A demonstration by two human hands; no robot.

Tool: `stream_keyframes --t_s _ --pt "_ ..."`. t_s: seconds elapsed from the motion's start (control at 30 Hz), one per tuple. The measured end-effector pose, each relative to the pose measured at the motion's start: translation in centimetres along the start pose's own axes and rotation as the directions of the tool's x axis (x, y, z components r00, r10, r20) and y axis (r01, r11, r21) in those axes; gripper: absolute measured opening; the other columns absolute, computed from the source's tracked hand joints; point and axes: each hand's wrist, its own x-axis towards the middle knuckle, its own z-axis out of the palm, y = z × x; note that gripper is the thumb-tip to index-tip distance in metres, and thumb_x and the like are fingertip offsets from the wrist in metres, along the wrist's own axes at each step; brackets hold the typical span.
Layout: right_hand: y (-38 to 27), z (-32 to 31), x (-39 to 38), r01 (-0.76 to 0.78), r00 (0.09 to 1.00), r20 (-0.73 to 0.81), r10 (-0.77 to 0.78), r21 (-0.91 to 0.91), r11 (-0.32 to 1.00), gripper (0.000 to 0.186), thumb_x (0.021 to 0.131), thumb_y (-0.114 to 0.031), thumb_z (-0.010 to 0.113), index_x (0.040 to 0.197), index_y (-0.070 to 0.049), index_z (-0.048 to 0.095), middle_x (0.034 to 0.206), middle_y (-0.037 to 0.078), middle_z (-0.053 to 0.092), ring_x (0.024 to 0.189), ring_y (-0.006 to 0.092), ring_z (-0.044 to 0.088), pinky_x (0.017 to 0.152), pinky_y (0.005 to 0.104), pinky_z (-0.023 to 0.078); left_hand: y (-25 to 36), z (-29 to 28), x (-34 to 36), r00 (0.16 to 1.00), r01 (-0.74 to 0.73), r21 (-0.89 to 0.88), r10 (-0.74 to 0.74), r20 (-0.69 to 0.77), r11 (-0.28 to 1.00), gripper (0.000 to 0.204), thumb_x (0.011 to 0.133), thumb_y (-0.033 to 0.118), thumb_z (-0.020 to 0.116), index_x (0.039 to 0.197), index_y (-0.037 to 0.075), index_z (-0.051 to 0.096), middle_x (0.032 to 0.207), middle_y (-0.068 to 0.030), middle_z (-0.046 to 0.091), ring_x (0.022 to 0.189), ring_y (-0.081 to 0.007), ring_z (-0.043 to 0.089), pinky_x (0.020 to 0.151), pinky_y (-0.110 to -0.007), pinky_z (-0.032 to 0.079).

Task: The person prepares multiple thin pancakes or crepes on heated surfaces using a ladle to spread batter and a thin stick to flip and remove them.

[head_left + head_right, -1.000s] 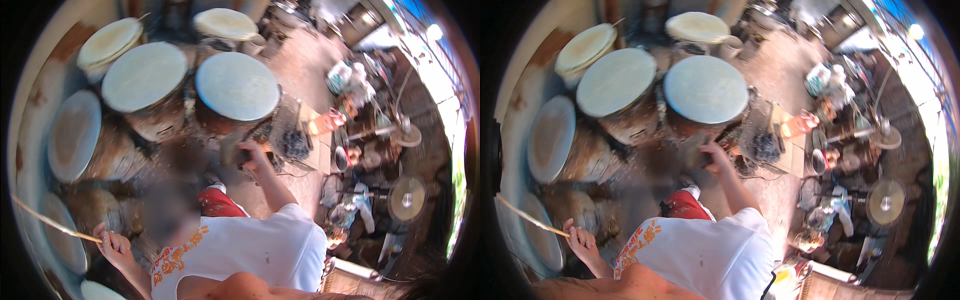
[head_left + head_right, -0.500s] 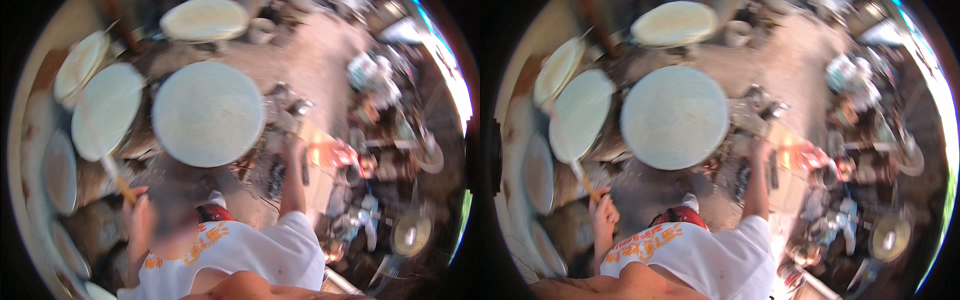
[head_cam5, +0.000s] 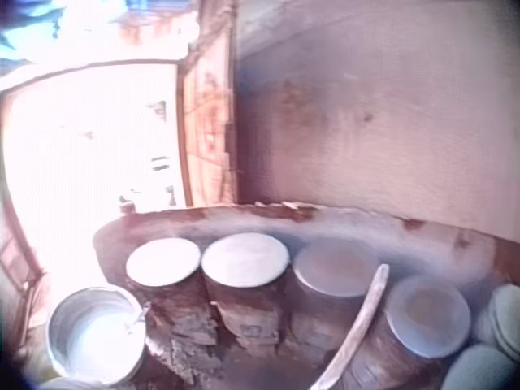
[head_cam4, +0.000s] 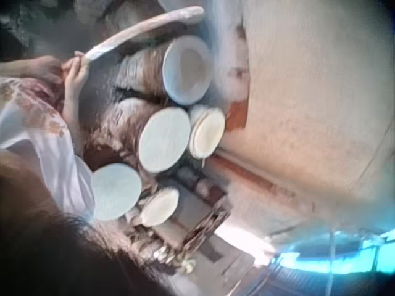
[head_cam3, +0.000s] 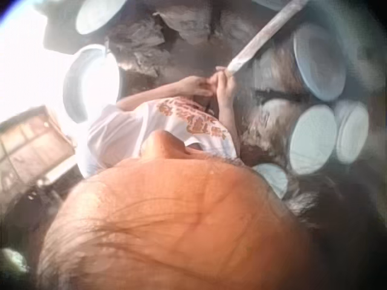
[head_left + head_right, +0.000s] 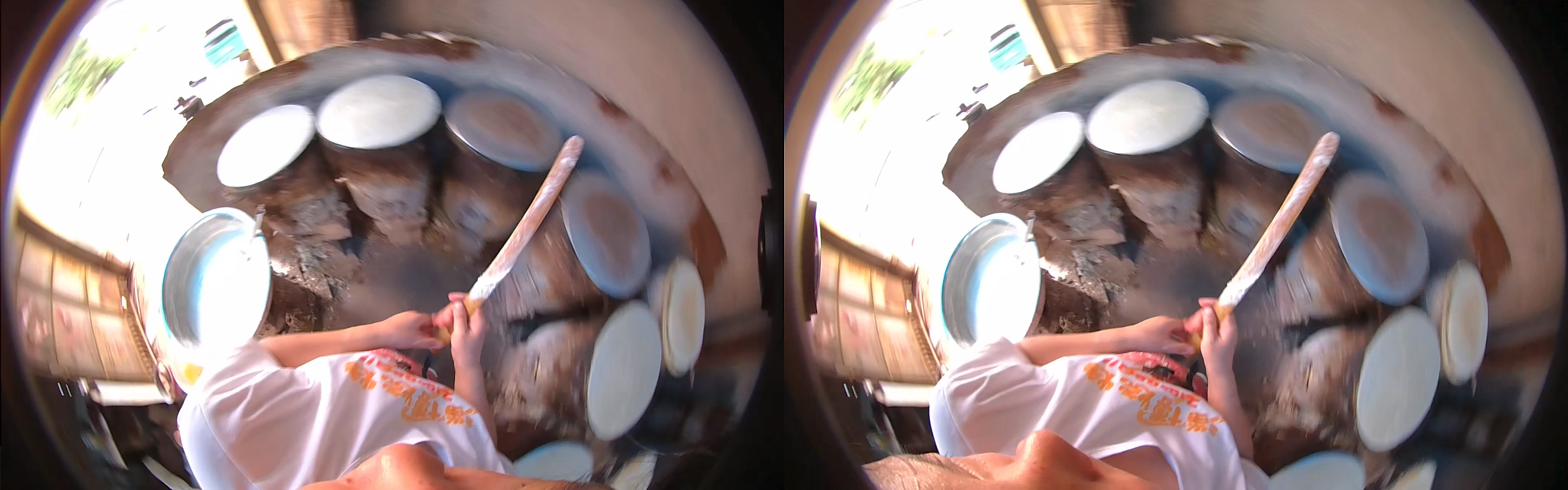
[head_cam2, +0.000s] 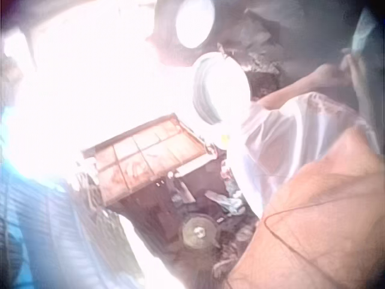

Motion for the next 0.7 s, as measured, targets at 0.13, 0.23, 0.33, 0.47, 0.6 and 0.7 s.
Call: stream_keyframes --t_s 0.13,0.23,0.33,0.47,0.6,0.7 --pt "4.4 3.3 5.1 -0.255 0.955 0.103 0.279 -0.198 0.946 0.022 0.099 -0.021 0.043 0.11 -0.004 0.052 0.057 -0.003 0.042 0.044 0.0033 0.038 0.04 0.0195 0.033 -11.2 -13.5 -9.7 0.308 0.428 0.086 -0.056 -0.95 0.9 0.042 0.085 0.031 0.062 0.119 0.008 0.056 0.1 -0.0207 0.049 0.092 -0.0335 0.054 0.081 -0.042 0.047" --pt "7.0 5.4 9.1 -0.106 0.91 0.302 0.283 -0.491 0.865 0.03 0.099 -0.019 0.042 0.126 -0.007 0.049 0.061 0.0 0.055 0.044 0.0062 0.046 0.043 0.0222 0.039 -21.0 -25.5 -14.5 -0.11 0.451 -0.266 -0.242 -0.964 0.852 0.051 0.092 0.039 0.049 0.138 0.019 0.042 0.103 -0.0288 0.05 0.097 -0.0386 0.049 0.093 -0.042 0.039" --pt "4.2 12.6 14.6 0.229 0.776 0.609 0.168 -0.518 0.824 0.037 0.096 -0.015 0.045 0.133 -0.012 0.046 0.062 0.006 0.06 0.055 0.0173 0.062 0.057 0.0309 0.05 -29.8 -30.0 -16.4 -0.266 0.138 -0.58 -0.534 -0.802 0.803 0.044 0.093 0.042 0.046 0.123 0.012 0.055 0.107 -0.0334 0.053 0.109 -0.0428 0.045 0.099 -0.046 0.032" --pt "8.1 20.6 23.4 0.584 0.523 0.844 0.116 -0.455 0.673 0.05 0.088 -0.01 0.05 0.136 -0.02 0.044 0.068 0.015 0.062 0.066 0.0337 0.064 0.065 0.0411 0.051 -28.9 -30.6 -10.5 -0.105 0.094 -0.589 -0.58 -0.808 0.803 0.029 0.081 0.025 0.064 0.085 -0.004 0.064 0.101 -0.0298 0.056 0.068 -0.0324 0.063 0.056 -0.04 0.053" --pt "11.7 35.5 24.1 0.761 0.321 0.896 0.306 -0.436 0.481 0.042 0.088 -0.009 0.046 0.13 -0.017 0.05 0.077 0.02 0.063 0.069 0.0376 0.061 0.064 0.046 0.049 -29.3 -24.8 -16.6 -0.253 0.043 -0.81 -0.778 -0.575 0.585 0.058 0.069 0.002 0.065 0.122 0.004 0.042 0.09 -0.0246 0.052 0.054 -0.0319 0.061 0.043 -0.04 0.054" --pt "14.7 46.2 22.0 0.849 0.234 0.91 0.341 -0.362 0.384 0.036 0.088 -0.01 0.043 0.122 -0.013 0.053 0.079 0.021 0.064 0.073 0.0364 0.063 0.063 0.0477 0.049 -37.1 -21.5 -21.5 -0.373 -0.054 -0.847 -0.798 -0.474 0.528 0.075 0.078 0.005 0.06 0.143 0.014 0.024 0.073 -0.0129 0.053 0.048 -0.024 0.055 0.038 -0.037 0.049"
